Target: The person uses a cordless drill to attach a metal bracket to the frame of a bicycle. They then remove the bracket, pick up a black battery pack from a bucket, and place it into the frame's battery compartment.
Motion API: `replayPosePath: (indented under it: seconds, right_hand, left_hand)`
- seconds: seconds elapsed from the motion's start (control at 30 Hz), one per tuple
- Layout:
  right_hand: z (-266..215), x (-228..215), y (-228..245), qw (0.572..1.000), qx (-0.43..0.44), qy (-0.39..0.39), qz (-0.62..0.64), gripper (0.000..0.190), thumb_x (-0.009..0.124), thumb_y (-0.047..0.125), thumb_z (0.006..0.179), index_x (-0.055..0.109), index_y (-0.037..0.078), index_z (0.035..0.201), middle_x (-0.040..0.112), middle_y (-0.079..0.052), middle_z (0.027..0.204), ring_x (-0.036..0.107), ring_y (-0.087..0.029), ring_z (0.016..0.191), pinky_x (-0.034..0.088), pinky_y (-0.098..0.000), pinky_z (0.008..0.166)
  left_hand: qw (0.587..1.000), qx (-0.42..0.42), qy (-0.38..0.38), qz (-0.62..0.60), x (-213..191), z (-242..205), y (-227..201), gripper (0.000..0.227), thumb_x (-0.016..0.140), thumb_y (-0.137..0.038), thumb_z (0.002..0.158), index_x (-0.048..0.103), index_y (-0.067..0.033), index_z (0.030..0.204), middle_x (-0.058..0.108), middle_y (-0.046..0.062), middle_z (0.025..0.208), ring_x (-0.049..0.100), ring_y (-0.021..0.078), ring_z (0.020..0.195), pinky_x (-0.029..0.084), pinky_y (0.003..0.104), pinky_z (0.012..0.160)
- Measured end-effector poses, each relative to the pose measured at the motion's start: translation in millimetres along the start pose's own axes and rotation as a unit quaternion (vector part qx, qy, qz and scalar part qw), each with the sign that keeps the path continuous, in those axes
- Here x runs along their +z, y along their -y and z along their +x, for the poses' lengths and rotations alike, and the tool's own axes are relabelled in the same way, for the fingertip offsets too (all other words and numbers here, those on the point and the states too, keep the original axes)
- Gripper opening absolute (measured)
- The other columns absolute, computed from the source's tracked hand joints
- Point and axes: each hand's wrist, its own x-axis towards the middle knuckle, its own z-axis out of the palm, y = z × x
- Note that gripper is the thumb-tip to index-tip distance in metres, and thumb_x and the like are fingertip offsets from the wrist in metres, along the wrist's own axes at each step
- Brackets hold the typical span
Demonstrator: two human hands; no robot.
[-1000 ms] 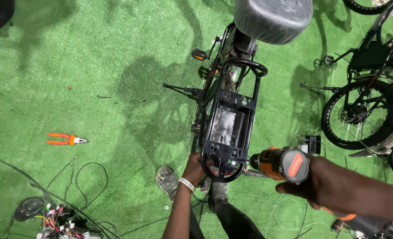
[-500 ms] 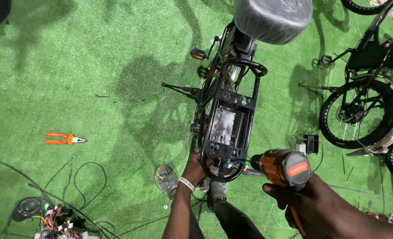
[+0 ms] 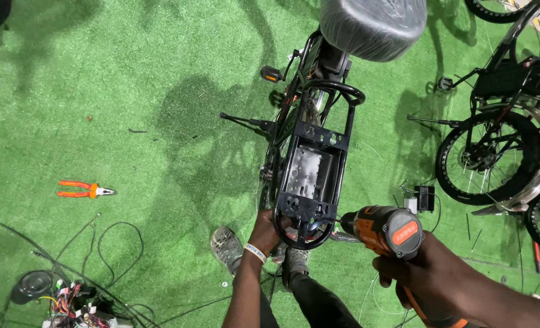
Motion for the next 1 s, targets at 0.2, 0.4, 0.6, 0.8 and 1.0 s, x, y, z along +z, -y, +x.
replayPosePath:
  seconds: [0.2,0.4,0.6,0.8,1.0]
  right_hand:
    - [-5,13,14,0.998,-0.025,0.016,0.053,0.065,0.078,-0.002,0.074,0.062,0.017,0.133,0.063,-0.023,0.072,0.043,-0.031,0.033,0.035,-0.0384,0.031]
    - [-16,11,26,0.997,0.063,-0.046,0.008,0.022,0.079,0.013,0.083,0.070,-0.003,0.096,0.054,-0.024,0.054,0.047,-0.031,0.042,0.037,-0.0396,0.040]
    - [-15,24,16,0.986,0.009,-0.034,0.164,0.069,0.069,-0.014,0.076,0.060,0.016,0.137,0.075,-0.024,0.096,0.029,-0.027,0.037,0.027,-0.0390,0.033]
    - [-16,9,30,0.999,0.051,0.005,-0.016,0.073,0.074,0.003,0.082,0.050,0.033,0.144,0.068,-0.025,0.082,0.045,-0.033,0.042,0.038,-0.0405,0.043]
    - [-7,0,23,0.997,-0.007,0.009,-0.076,0.067,0.080,0.011,0.077,0.061,0.031,0.138,0.063,-0.014,0.065,0.034,-0.019,0.045,0.037,-0.0354,0.040]
  left_hand:
    - [0.999,0.034,0.017,-0.020,-8,15,21,0.008,0.078,-0.008,0.075,0.073,-0.0023,0.077,0.072,0.010,0.075,0.066,0.0183,0.064,0.061,0.035,0.050]
    - [1.000,0.021,0.016,-0.017,-2,8,10,0.006,0.076,-0.006,0.075,0.073,-0.0032,0.079,0.072,0.010,0.076,0.067,0.0182,0.066,0.060,0.034,0.048]
    - [0.999,0.039,0.009,-0.006,-6,13,18,0.012,0.078,-0.010,0.073,0.075,-0.0035,0.082,0.073,0.008,0.077,0.065,0.0155,0.066,0.058,0.033,0.048]
    - [0.999,0.037,0.005,0.034,-2,1,3,0.003,0.076,-0.006,0.076,0.072,-0.0051,0.075,0.073,0.008,0.076,0.066,0.0170,0.070,0.053,0.030,0.060]
    - [0.999,0.032,0.005,-0.005,-2,3,6,0.012,0.079,-0.012,0.074,0.072,-0.0022,0.079,0.071,0.010,0.076,0.066,0.0177,0.067,0.060,0.033,0.051]
